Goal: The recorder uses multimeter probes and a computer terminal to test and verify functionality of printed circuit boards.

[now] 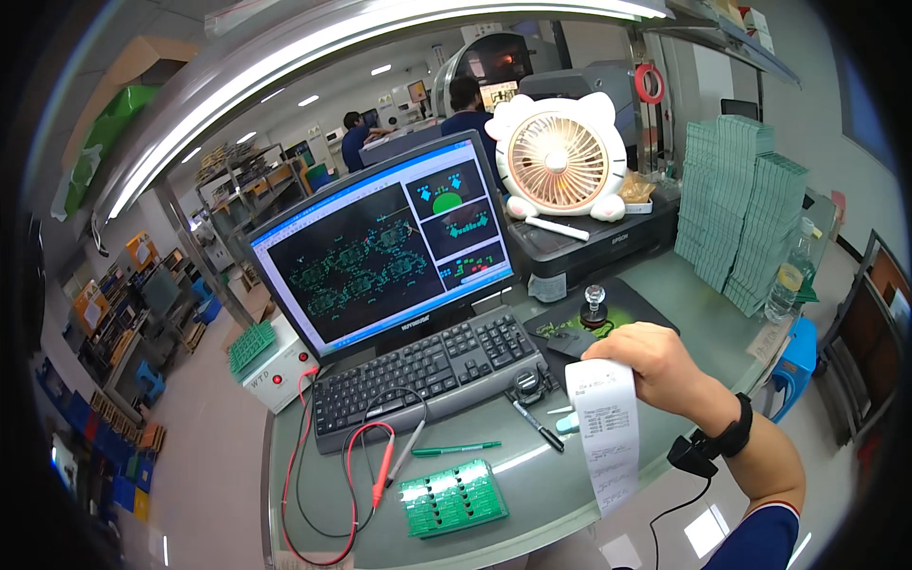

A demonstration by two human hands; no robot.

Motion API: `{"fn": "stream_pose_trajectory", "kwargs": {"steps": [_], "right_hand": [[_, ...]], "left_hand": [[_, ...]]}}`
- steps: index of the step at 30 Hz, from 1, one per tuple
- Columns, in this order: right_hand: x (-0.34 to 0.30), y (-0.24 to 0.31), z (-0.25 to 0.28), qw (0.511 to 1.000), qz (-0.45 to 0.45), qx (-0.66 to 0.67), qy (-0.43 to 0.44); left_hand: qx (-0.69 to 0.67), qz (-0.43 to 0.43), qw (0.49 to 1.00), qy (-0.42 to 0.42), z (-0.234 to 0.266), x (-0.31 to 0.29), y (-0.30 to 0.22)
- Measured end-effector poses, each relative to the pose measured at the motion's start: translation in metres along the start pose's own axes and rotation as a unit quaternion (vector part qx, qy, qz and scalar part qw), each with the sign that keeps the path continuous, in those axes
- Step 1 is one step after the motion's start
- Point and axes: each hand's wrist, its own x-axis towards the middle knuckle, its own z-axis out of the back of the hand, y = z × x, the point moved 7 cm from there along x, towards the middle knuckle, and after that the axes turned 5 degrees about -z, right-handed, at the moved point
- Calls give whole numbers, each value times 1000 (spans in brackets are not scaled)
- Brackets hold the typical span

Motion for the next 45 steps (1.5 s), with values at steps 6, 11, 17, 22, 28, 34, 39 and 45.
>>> {"fn": "stream_pose_trajectory", "kwargs": {"steps": [6, 11, 17, 22, 28, 34, 39, 45], "right_hand": [[25, 14, -16, 998, 57, 33, -16], [30, 20, -20, 995, 66, 59, -34], [14, 16, -3, 995, 58, 67, -49], [-3, 9, 7, 996, 26, 70, -53], [-11, 9, 18, 996, 19, 70, -59], [-18, 2, 19, 994, 16, 82, -70], [-20, -7, 17, 993, 4, 88, -78], [-14, -1, 16, 993, 15, 88, -73]], "left_hand": [[15, -12, 1000, 17, -1, 0, -8], [31, -18, 999, 15, -4, -18, -15], [61, -18, 998, 13, -10, -44, -26], [84, -13, 996, 12, -15, -66, -31], [112, -7, 994, 6, -18, -89, -41], [133, 3, 991, 9, -21, -107, -46], [139, 13, 990, 11, -24, -120, -43], [145, 26, 989, 16, -27, -135, -39]]}}
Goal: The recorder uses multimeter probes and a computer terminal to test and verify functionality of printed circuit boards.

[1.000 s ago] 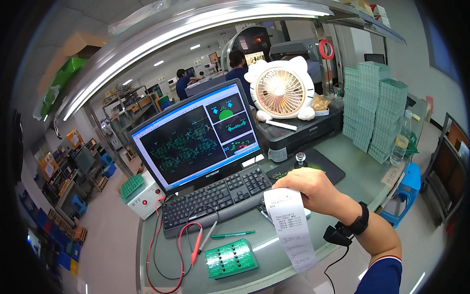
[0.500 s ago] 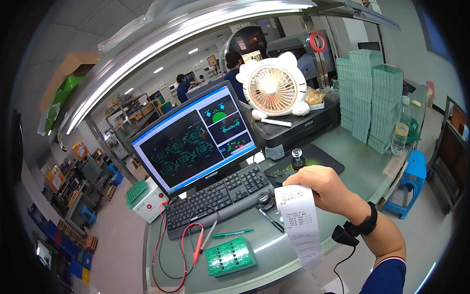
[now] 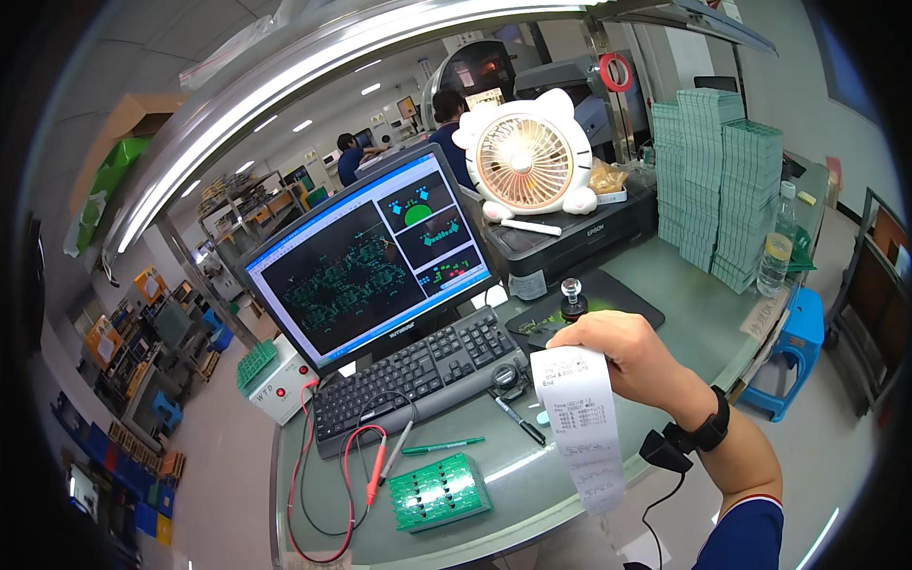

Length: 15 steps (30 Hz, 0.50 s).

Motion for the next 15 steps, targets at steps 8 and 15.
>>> {"fn": "stream_pose_trajectory", "kwargs": {"steps": [8, 15], "right_hand": [[14, -2, -3, 1000, 2, 5, -6], [39, 4, -15, 999, -28, -37, -3]], "left_hand": [[18, 1, 999, 29, -11, -9, -2], [55, -78, 993, 65, -29, -5, -42]]}}
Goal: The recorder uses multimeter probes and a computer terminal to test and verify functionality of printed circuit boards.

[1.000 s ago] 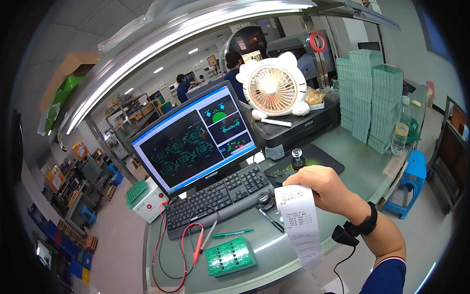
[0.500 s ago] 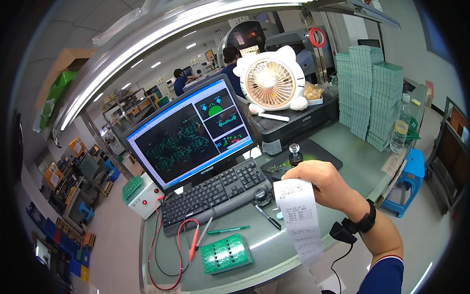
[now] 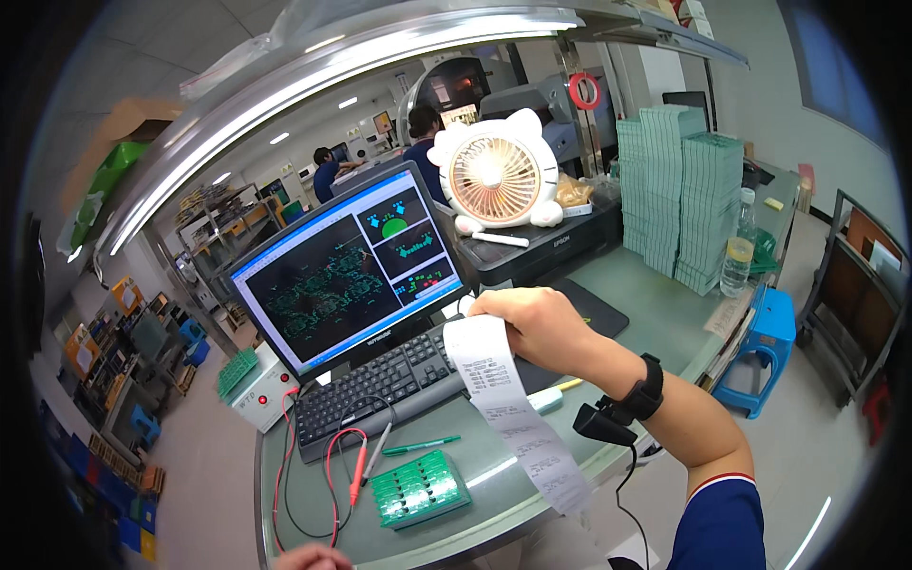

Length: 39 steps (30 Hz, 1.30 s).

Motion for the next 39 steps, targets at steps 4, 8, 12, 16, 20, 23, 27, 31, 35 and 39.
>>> {"fn": "stream_pose_trajectory", "kwargs": {"steps": [4, 8, 12, 16, 20, 23, 27, 31, 35, 39], "right_hand": [[18, 34, -13, 999, 33, -24, 35], [23, 44, -20, 997, 39, -41, 50], [30, 55, -26, 997, 42, -36, 56], [30, 60, -30, 995, 58, -36, 70], [33, 91, -12, 978, 170, -119, 4], [27, 97, -19, 941, 254, -224, -5], [27, 67, -35, 982, 111, -146, 41], [27, 80, -35, 986, 95, -119, 62], [19, 78, -52, 977, 115, -155, 88], [27, 95, -35, 957, 215, -189, 39]], "left_hand": [[33, -246, 969, 8, -5, 63, -109], [28, -387, 921, -43, -35, 129, -177], [-108, -368, 924, 9, -55, 156, -181], [-216, -316, 922, 60, -61, 177, -168], [-262, -303, 914, 66, -52, 186, -160], [-278, -278, 916, 72, -56, 180, -162], [-289, -263, 917, 79, -59, 183, -156], [-296, -263, 916, 67, -55, 181, -156], [-297, -297, 905, 65, -63, 177, -161], [-299, -291, 907, 58, -56, 177, -161]]}}
